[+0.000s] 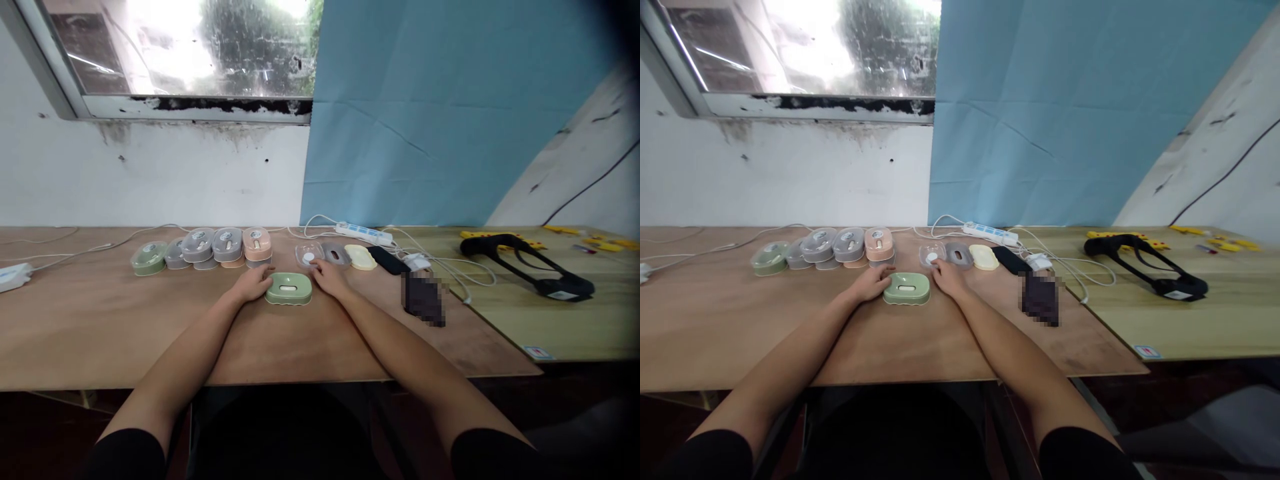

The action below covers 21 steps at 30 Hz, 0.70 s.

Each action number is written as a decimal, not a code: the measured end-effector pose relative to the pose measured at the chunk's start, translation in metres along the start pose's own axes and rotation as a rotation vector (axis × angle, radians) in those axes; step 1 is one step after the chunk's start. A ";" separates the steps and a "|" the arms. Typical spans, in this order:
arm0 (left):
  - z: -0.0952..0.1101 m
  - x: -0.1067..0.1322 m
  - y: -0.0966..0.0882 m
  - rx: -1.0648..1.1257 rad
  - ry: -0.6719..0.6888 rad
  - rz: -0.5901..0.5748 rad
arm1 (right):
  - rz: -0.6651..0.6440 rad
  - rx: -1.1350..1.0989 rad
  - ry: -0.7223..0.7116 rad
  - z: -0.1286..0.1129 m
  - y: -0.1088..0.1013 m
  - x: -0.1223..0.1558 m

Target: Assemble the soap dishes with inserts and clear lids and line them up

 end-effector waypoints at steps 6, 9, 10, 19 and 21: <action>-0.001 0.000 0.001 0.001 -0.010 0.001 | 0.091 -0.067 0.067 0.003 0.001 0.000; -0.001 -0.001 0.001 -0.005 -0.007 0.009 | 0.114 -0.093 0.093 0.002 0.001 0.000; -0.001 -0.001 0.001 -0.005 -0.005 0.011 | 0.115 -0.098 0.102 0.002 0.001 0.000; -0.003 -0.002 0.001 0.003 0.008 0.014 | 0.028 -0.042 0.123 0.002 -0.002 0.001; -0.003 -0.002 0.002 0.006 0.007 0.013 | 0.006 -0.020 0.098 0.002 -0.002 0.001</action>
Point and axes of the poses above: each hand's wrist, its own x-axis away from the middle knuckle, its own y-axis out of the palm, z = x × y, the point moved 1 cm from there along -x, towards the middle knuckle, and after that the axes turned 12 degrees about -y, right-handed, at the moved point
